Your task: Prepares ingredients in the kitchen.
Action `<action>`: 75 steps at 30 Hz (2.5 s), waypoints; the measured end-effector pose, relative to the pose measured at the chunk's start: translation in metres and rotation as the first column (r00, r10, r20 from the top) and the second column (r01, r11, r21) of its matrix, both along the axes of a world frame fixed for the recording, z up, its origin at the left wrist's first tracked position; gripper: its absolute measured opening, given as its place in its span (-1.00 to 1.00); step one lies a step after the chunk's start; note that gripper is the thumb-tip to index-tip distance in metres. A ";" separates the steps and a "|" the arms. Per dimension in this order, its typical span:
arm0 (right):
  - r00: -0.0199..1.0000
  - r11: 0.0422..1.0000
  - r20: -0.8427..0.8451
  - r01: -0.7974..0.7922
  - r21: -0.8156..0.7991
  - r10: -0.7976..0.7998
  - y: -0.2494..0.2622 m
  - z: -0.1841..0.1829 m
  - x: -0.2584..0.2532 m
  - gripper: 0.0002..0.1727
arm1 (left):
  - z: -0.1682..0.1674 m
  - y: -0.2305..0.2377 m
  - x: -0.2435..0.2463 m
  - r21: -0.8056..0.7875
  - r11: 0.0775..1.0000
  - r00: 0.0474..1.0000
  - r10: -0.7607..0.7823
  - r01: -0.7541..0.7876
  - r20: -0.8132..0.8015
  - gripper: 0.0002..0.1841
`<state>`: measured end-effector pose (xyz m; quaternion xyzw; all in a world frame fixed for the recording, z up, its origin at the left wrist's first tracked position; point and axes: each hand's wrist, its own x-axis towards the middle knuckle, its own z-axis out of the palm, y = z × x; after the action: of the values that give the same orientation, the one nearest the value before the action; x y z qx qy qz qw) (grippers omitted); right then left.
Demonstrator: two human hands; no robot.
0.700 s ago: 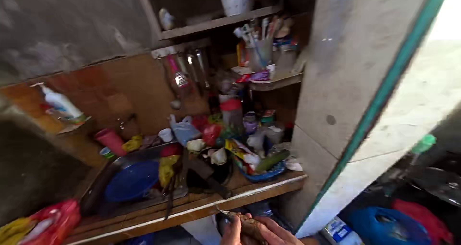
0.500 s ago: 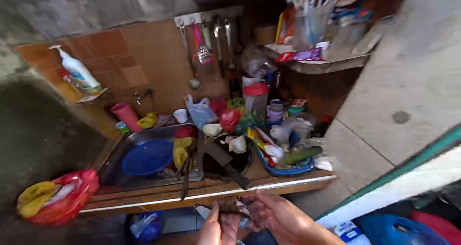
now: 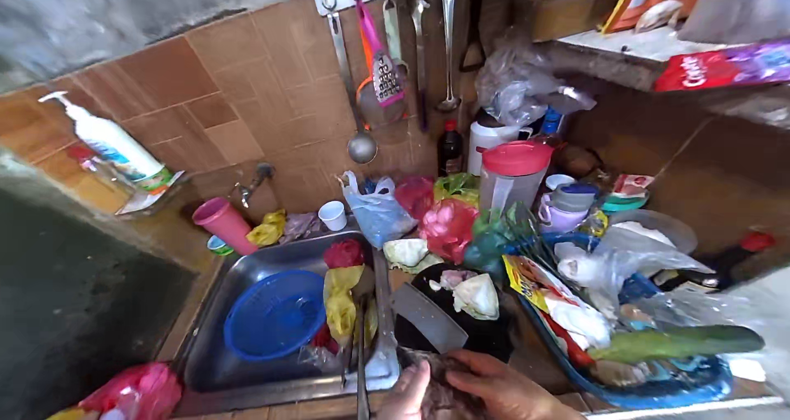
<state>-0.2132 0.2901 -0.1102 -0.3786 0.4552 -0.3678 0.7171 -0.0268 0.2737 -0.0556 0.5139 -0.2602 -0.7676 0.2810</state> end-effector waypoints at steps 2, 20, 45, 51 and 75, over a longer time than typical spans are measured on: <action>0.996 0.994 -0.034 0.084 0.063 -0.081 -0.006 -0.013 -0.013 -0.55 | -0.012 -0.017 0.006 0.035 0.995 0.992 -0.097 0.094 0.084 -0.69; 0.808 0.861 -0.375 0.289 -0.419 -0.454 -0.054 0.041 0.130 -0.47 | -0.013 -0.116 0.064 0.050 0.996 0.931 0.088 -0.075 -0.353 -0.44; 0.664 0.775 -0.488 0.631 -0.040 -0.566 -0.041 0.021 0.099 -0.50 | -0.008 -0.174 0.134 -0.268 0.940 0.975 -0.177 0.209 0.138 -0.43; 0.331 0.905 -0.898 0.399 -0.146 -0.291 -0.028 -0.017 0.000 -0.48 | 0.033 -0.321 0.209 -0.869 0.488 0.830 0.517 -0.084 0.210 -0.40; 0.855 0.979 -0.515 -0.047 -0.197 -0.063 -0.455 -0.006 0.330 -0.58 | -0.011 -0.498 0.275 -0.868 0.446 0.657 0.724 -0.217 0.208 -0.49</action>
<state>0.1170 -0.1649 -0.1166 -0.5325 0.5932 -0.2995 0.5243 0.2480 -0.2246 -0.0667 0.5879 -0.4731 -0.2677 0.5990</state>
